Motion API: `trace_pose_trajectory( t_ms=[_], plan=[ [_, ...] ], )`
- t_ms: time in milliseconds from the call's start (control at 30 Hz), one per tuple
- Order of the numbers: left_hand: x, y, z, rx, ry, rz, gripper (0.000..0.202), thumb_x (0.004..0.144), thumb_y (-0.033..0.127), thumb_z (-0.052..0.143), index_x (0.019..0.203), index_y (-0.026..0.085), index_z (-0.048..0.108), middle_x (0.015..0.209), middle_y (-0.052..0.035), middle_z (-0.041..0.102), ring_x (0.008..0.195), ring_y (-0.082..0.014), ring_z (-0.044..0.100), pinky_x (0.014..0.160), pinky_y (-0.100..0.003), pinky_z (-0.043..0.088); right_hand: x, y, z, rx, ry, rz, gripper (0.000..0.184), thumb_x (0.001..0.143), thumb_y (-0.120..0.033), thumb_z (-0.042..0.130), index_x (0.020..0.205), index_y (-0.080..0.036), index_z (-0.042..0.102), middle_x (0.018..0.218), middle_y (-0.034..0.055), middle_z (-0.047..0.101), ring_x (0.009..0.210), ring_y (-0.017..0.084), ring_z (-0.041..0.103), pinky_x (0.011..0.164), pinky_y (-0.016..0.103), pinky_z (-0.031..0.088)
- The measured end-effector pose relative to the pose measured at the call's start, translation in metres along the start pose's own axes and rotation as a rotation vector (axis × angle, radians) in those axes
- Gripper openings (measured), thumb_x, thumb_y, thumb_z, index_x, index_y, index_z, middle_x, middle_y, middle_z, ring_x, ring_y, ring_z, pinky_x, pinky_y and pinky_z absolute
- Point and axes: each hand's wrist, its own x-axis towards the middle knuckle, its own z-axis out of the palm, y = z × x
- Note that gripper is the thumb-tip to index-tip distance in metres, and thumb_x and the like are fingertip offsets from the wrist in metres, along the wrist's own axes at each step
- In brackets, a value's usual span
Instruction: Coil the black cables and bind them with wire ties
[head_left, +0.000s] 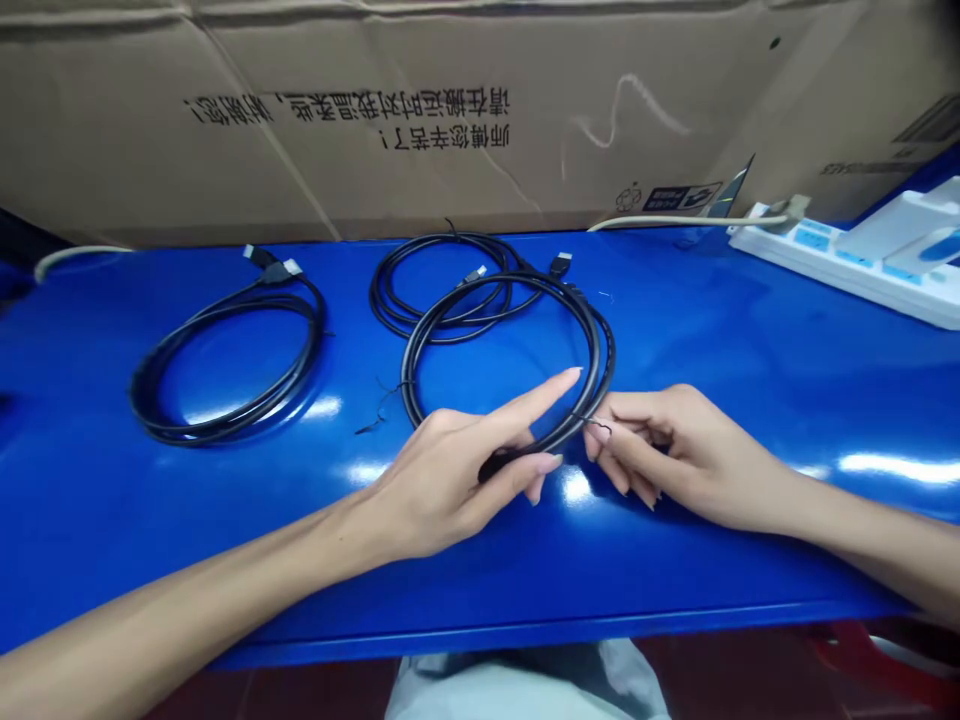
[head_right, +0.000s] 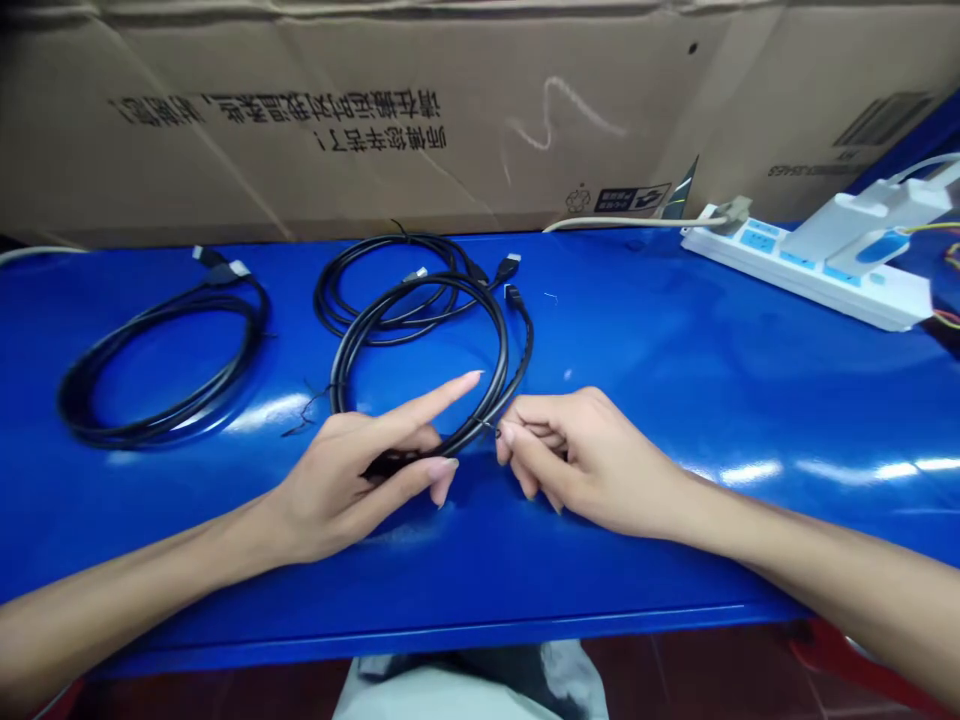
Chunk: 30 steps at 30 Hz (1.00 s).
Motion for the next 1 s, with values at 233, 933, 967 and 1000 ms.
trace_pose_trajectory(
  t_ms=[233,933,967,1000],
  plan=[
    [-0.005,0.004,0.006,0.138,0.054,0.198,0.063,0.096,0.022,0.054,0.151,0.018,0.025,0.073,0.0051,0.069,0.059,-0.0063,0.062,0.059,-0.015,0.048,-0.001,-0.003,0.001,0.053,-0.030,-0.006,0.025,0.088,-0.017,0.049,0.063,-0.020,0.048,0.051,-0.0057,0.054,0.040,0.007,0.053,0.041,0.017,0.040],
    [-0.011,0.014,0.000,0.393,0.374,0.210,0.046,0.092,0.022,0.061,0.136,0.020,0.047,0.114,-0.0006,0.072,0.079,-0.0069,0.070,0.078,-0.014,0.054,0.007,0.006,-0.028,-1.218,0.476,0.122,0.023,0.085,-0.043,0.056,0.090,-0.021,0.056,0.066,0.0036,0.062,0.051,0.018,0.051,0.047,0.028,0.021],
    [-0.011,0.016,-0.002,0.393,0.399,0.199,0.045,0.092,0.022,0.061,0.135,0.021,0.048,0.115,-0.0007,0.072,0.080,-0.0074,0.071,0.080,-0.014,0.055,0.007,0.006,-0.026,-1.214,0.496,0.056,0.020,0.087,-0.040,0.055,0.088,-0.020,0.056,0.068,0.0044,0.063,0.054,0.019,0.053,0.047,0.028,0.024],
    [-0.011,0.017,-0.003,0.389,0.411,0.186,0.044,0.093,0.022,0.061,0.134,0.022,0.049,0.113,-0.0001,0.073,0.080,-0.0078,0.071,0.081,-0.015,0.056,0.006,0.006,-0.023,-1.203,0.508,-0.032,0.017,0.088,-0.037,0.054,0.087,-0.020,0.057,0.071,0.0054,0.063,0.058,0.019,0.055,0.048,0.029,0.027]
  ],
)
